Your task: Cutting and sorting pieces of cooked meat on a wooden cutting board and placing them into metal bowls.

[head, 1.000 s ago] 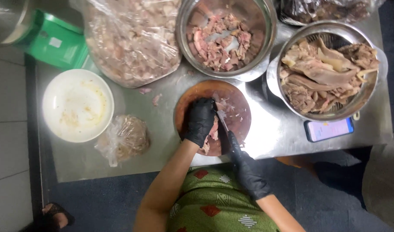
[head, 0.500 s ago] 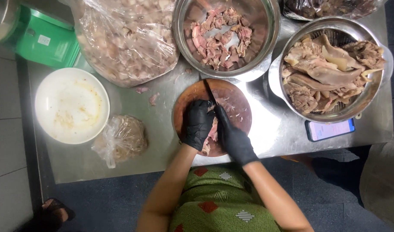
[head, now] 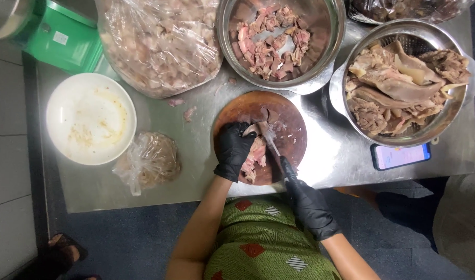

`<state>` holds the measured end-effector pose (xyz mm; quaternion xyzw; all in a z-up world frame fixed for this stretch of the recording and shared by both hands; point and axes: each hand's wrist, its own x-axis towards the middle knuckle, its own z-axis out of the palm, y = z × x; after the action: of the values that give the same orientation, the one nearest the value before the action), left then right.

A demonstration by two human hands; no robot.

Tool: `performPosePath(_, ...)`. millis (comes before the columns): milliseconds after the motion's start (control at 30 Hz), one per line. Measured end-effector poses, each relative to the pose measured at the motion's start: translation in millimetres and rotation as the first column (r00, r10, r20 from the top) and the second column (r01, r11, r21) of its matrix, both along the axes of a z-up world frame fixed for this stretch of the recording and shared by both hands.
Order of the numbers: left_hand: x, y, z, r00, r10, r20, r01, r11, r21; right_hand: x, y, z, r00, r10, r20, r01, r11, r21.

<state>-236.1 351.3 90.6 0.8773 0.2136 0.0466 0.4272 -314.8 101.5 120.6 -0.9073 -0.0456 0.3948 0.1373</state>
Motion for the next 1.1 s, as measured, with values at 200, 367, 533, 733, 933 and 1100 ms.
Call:
performPosePath(200,0.8,1.7,4.5,1.000,-0.007,0.023,0.008,0.997,-0.073,45.5,55.4,94.4,0.994,-0.083,-0.069,0.078,0.994,-0.074)
performPosePath(367,-1.3,-3.5,-0.3,0.999,-0.019,0.033,0.020,0.999,-0.045,87.1,99.3,94.2,0.969,-0.218,-0.115,0.212,0.975,-0.066)
performPosePath(533,-8.7,-4.1,-6.3,0.984,0.019,0.179,-0.035,0.996,0.083,92.2,70.2,-0.4,0.935,0.265,0.234,-0.294,0.951,0.095)
performPosePath(733,-51.4,-14.7,28.7,1.000,-0.002,0.015,-0.001,0.969,0.249,64.9,48.0,116.2,0.987,0.139,-0.080,-0.120,0.971,0.206)
performPosePath(933,-53.1,-12.6,-31.1,0.993,-0.117,0.001,0.105,0.896,0.430,18.2,-26.0,27.9,0.998,0.025,0.052,-0.036,0.977,0.208)
performPosePath(1100,-55.5,-13.8,-45.0,0.992,-0.105,0.073,0.073,0.931,0.357,0.9,-51.6,-38.1,0.960,0.141,0.242,-0.168,0.981,0.093)
